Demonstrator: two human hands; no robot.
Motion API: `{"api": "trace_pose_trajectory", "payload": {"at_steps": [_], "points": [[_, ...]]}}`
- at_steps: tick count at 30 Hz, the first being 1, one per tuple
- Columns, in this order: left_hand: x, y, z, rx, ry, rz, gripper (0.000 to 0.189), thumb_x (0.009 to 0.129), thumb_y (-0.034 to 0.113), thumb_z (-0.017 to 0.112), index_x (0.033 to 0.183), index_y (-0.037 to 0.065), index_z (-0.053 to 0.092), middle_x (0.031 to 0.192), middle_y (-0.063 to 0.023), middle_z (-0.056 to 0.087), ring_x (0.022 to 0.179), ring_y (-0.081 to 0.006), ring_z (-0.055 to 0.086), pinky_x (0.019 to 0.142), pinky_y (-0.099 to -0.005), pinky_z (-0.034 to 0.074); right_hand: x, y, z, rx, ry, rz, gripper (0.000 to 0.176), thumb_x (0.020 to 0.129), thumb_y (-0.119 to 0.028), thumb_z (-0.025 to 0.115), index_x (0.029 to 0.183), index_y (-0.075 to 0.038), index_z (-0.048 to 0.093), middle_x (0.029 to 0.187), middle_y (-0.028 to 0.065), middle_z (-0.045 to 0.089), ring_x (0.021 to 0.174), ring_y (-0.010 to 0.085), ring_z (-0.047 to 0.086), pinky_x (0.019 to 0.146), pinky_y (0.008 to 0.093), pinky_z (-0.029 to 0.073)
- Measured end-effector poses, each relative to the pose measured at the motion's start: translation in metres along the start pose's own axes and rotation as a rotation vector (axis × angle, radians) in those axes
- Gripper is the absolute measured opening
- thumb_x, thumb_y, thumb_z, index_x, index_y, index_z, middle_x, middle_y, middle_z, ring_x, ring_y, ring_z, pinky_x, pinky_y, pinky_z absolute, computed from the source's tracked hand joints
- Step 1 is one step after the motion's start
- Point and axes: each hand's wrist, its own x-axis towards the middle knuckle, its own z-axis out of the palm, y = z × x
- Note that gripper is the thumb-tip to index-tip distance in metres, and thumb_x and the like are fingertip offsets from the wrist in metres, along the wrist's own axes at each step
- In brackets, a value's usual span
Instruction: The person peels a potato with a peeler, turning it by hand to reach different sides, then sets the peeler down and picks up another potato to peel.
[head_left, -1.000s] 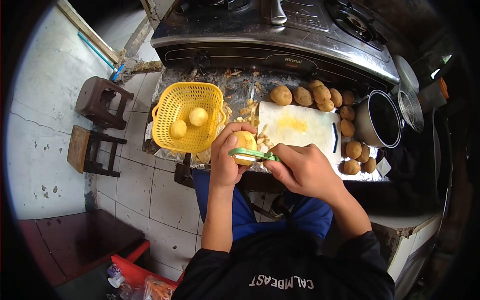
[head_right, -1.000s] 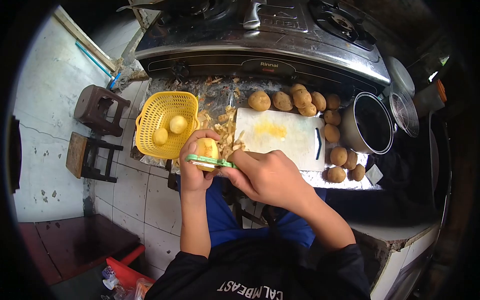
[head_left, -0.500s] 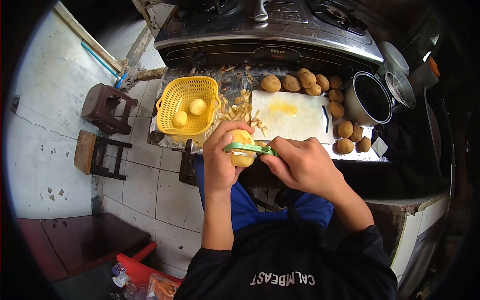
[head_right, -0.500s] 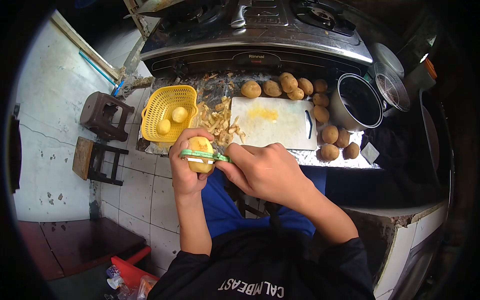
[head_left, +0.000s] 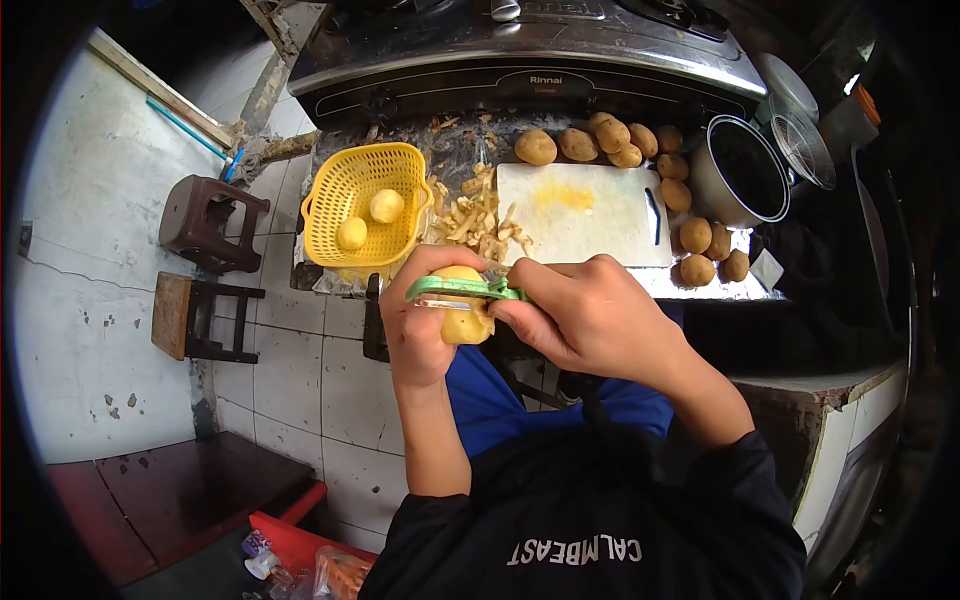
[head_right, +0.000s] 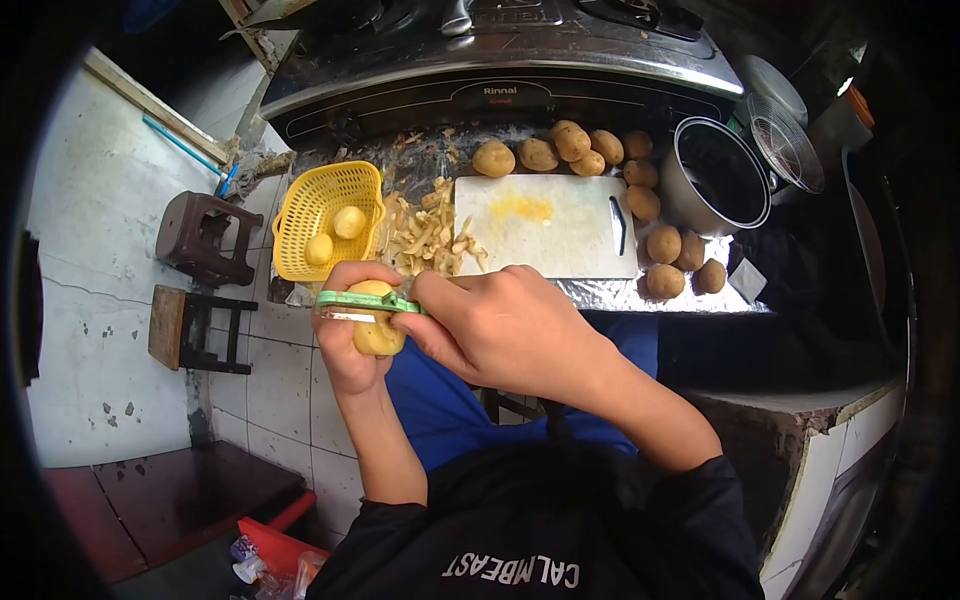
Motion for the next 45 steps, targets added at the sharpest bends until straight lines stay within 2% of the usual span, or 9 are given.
{"api": "trace_pose_trajectory", "payload": {"at_steps": [5,20,22,32,35,40,42,43,45], "points": [[0.001,-0.017,-0.008,-0.330,-0.012,-0.006,0.049,0.084,0.038,0.044,0.097,-0.007,0.061,0.088,-0.0127,0.064,0.080,-0.0153,0.062,0.071,-0.0265,0.049,0.003,0.005,0.004,0.020,-0.035,0.002,0.028,0.094,-0.030,0.058,0.081,-0.006,0.051,0.053,0.0102,0.055,0.045,0.0331,0.056,0.043,0.0414,0.044],[0.003,-0.022,-0.008,-0.205,0.028,-0.105,0.053,0.083,0.039,0.050,0.099,-0.010,0.063,0.089,-0.0140,0.066,0.077,-0.0189,0.062,0.071,-0.0293,0.049,0.020,0.022,0.016,0.150,0.027,0.039,0.030,0.094,-0.026,0.058,0.076,-0.003,0.052,0.049,0.0155,0.051,0.048,0.0354,0.057,0.048,0.0436,0.045],[0.006,-0.021,-0.018,-0.118,-0.102,-0.110,0.059,0.086,0.042,0.047,0.117,-0.008,0.052,0.105,-0.0157,0.060,0.090,-0.0213,0.059,0.077,-0.0314,0.048,0.024,0.027,0.019,0.210,-0.013,0.057,0.032,0.094,-0.026,0.058,0.074,-0.002,0.053,0.050,0.0171,0.052,0.049,0.0365,0.057,0.049,0.0446,0.045],[0.026,-0.035,-0.013,-0.184,-0.081,-0.124,0.051,0.086,0.033,0.048,0.118,-0.007,0.053,0.102,-0.0120,0.061,0.088,-0.0143,0.058,0.077,-0.0284,0.047,0.042,0.056,0.037,0.322,0.041,0.181,0.035,0.097,-0.028,0.054,0.077,0.001,0.055,0.054,0.0194,0.054,0.052,0.0382,0.057,0.052,0.0442,0.045],[0.028,-0.033,-0.011,-0.039,0.010,-0.274,0.045,0.090,0.025,0.044,0.124,-0.005,0.051,0.104,-0.0126,0.060,0.090,-0.0134,0.057,0.077,-0.0264,0.047,0.049,0.080,0.055,0.536,0.013,0.445,0.036,0.100,-0.035,0.052,0.097,-0.001,0.063,0.066,0.0042,0.058,0.063,0.0108,0.053,0.058,0.0293,0.043],[0.028,-0.038,-0.013,0.092,0.031,-0.147,0.052,0.090,0.027,0.043,0.131,-0.005,0.046,0.116,-0.0145,0.057,0.100,-0.0163,0.057,0.084,-0.0274,0.048,0.046,0.070,0.054,0.881,-0.079,0.475,0.041,0.093,-0.038,0.063,0.097,0.002,0.066,0.062,-0.0005,0.054,0.057,0.0076,0.049,0.052,0.0267,0.040],[0.030,-0.034,-0.011,-0.001,0.071,-0.172,0.055,0.089,0.030,0.044,0.131,-0.005,0.046,0.115,-0.0149,0.056,0.099,-0.0164,0.057,0.081,-0.0275,0.049,0.046,0.065,0.050,0.973,-0.033,0.464,0.034,0.093,-0.032,0.065,0.095,0.002,0.065,0.061,-0.0029,0.052,0.054,0.0054,0.047,0.049,0.0245,0.037],[0.032,-0.032,-0.004,0.075,0.129,-0.156,0.064,0.089,0.042,0.038,0.134,-0.004,0.044,0.081,-0.0110,0.064,0.041,-0.0047,0.040,0.033,-0.0180,0.028,0.045,0.070,0.050,1.124,-0.055,0.564,0.027,0.092,-0.028,0.066,0.095,-0.001,0.064,0.061,-0.0045,0.050,0.052,0.0030,0.044,0.046,0.0220,0.034],[0.031,-0.033,-0.003,0.044,0.143,-0.146,0.065,0.088,0.042,0.038,0.134,-0.003,0.044,0.082,-0.0114,0.064,0.041,-0.0048,0.041,0.033,-0.0179,0.028,0.049,0.072,0.049,1.133,-0.020,0.581,0.026,0.093,-0.028,0.066,0.094,-0.002,0.064,0.060,-0.0050,0.050,0.051,0.0021,0.042,0.045,0.0212,0.032]]}}
